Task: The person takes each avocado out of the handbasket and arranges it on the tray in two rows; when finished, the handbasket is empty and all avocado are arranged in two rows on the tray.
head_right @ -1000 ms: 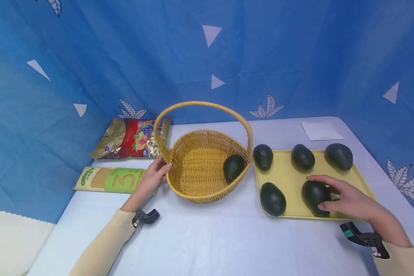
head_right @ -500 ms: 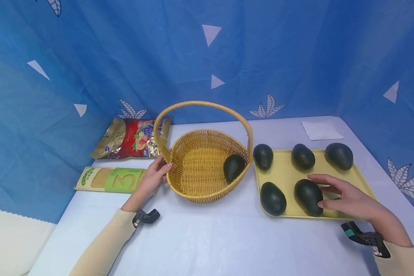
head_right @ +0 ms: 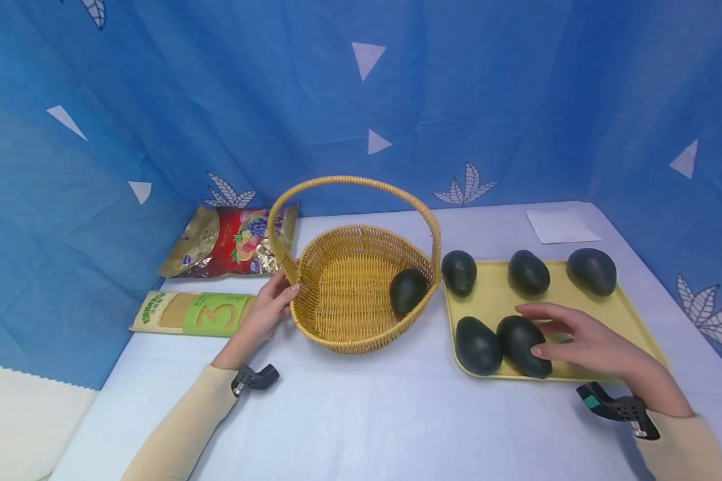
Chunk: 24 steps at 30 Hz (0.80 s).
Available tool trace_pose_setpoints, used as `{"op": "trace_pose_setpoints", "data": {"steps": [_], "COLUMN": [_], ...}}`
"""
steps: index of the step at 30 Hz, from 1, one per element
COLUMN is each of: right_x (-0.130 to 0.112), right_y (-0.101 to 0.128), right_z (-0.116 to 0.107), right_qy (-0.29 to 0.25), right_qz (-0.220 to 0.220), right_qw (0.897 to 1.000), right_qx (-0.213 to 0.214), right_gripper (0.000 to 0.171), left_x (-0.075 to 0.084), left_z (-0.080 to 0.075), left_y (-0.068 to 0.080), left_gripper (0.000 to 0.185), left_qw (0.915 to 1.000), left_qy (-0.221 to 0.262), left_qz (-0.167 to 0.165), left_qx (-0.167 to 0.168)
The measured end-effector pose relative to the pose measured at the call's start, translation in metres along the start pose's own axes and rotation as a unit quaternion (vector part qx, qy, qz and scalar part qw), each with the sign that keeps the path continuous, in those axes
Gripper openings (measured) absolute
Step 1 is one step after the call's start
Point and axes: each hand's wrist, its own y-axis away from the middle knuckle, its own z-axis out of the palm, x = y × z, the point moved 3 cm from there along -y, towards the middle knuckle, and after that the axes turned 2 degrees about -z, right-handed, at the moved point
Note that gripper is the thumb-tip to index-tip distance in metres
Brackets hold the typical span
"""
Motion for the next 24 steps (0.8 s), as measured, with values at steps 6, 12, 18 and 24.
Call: {"op": "trace_pose_setpoints", "data": {"steps": [6,12,18,24], "right_x": [-0.004,0.001,0.010,0.014], "right_y": [-0.007,0.000,0.010,0.016], "right_z": [0.002,-0.003,-0.010,-0.012], "right_qy": [0.003,0.031,0.046,0.046], "right_qz": [-0.033,0.002,0.051,0.058], "right_qw": [0.999,0.999,0.996,0.995], "right_qx": [-0.001,0.038,0.057,0.069], "right_gripper": [0.052,0.051,0.053,0.052], "left_x": [-0.001,-0.001,0.000,0.000], "left_z": [0.000,0.001,0.001,0.000], "left_y": [0.000,0.000,0.000,0.000], "left_gripper": [0.062,0.062,0.062,0.063], "left_qw": [1.0000,1.0000,1.0000,1.0000], "left_qy": [-0.001,0.003,0.003,0.001], "left_qz": [0.001,-0.001,0.004,0.003], "left_qx": [0.005,0.007,0.001,-0.003]}}
